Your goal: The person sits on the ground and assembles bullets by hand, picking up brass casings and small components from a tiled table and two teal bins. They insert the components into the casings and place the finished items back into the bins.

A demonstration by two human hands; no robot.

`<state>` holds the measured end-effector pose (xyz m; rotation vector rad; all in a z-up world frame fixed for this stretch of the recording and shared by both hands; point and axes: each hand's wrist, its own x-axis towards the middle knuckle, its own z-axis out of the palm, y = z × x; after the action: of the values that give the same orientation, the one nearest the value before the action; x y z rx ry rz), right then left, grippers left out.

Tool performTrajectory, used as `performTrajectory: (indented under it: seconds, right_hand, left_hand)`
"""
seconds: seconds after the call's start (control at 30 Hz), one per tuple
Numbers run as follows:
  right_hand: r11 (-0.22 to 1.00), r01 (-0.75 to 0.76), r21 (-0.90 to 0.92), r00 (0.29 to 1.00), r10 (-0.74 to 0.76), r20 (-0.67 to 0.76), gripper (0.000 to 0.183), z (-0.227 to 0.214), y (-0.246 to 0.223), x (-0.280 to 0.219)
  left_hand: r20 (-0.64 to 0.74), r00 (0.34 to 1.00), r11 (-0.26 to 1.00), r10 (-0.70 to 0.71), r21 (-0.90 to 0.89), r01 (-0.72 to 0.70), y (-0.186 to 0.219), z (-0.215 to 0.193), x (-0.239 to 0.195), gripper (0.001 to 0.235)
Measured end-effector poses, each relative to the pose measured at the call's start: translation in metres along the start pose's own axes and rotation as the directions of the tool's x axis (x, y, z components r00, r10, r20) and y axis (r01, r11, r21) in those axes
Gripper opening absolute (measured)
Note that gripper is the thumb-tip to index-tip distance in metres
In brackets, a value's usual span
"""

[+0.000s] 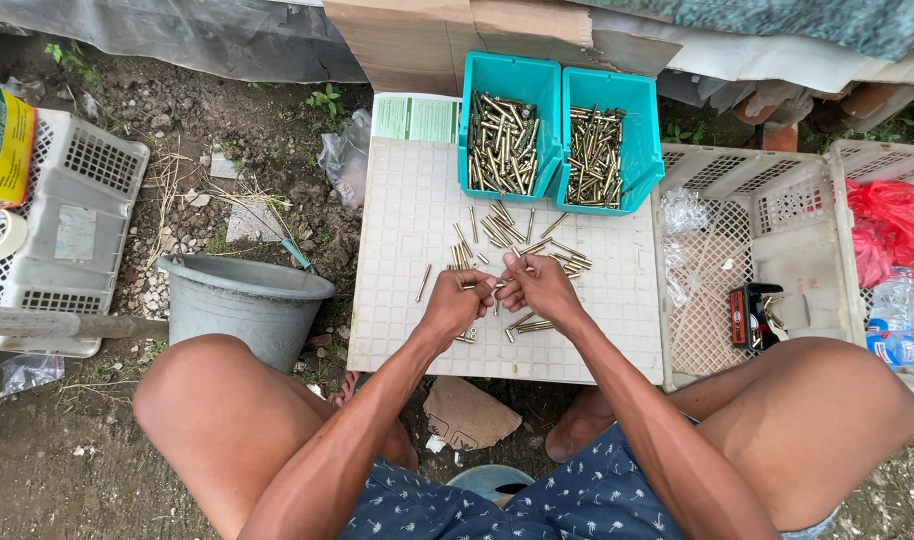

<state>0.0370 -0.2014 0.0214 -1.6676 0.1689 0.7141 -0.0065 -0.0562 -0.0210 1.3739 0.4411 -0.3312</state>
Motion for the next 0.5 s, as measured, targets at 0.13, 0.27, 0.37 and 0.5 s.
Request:
performTrajectory:
  seconds: [0.13,0.27,0.37,0.5]
  right_hand:
    - [0.916,0.136,-0.377,0.978,-0.184,-0.094,0.026,-0.018,0.028,0.04]
    - [0.676,0.181,-0.714,0.925,-0.365,-0.111,0.007,-0.016,0.026,0.052]
    - [0.548,0.23,-0.804,0.898,-0.437,-0.041,0.01,-0.007,0.026,0.056]
    - [0.376,0.292,-0.88,0.866,-0.495,0.076,0.027,0.003,0.027,0.061]
  left_hand:
    - [-0.056,0.998,0.998,-0.017,-0.063,0.014,0.007,-0.011,-0.001,0.016]
    - [-0.081,0.993,0.979,-0.081,-0.195,0.064,0.021,-0.022,-0.011,0.017]
    - [-0.084,0.992,0.961,-0.094,-0.268,0.068,0.021,-0.031,-0.013,0.016]
    - [-0.095,0.991,0.947,-0.099,-0.314,0.064,0.025,-0.039,-0.015,0.018]
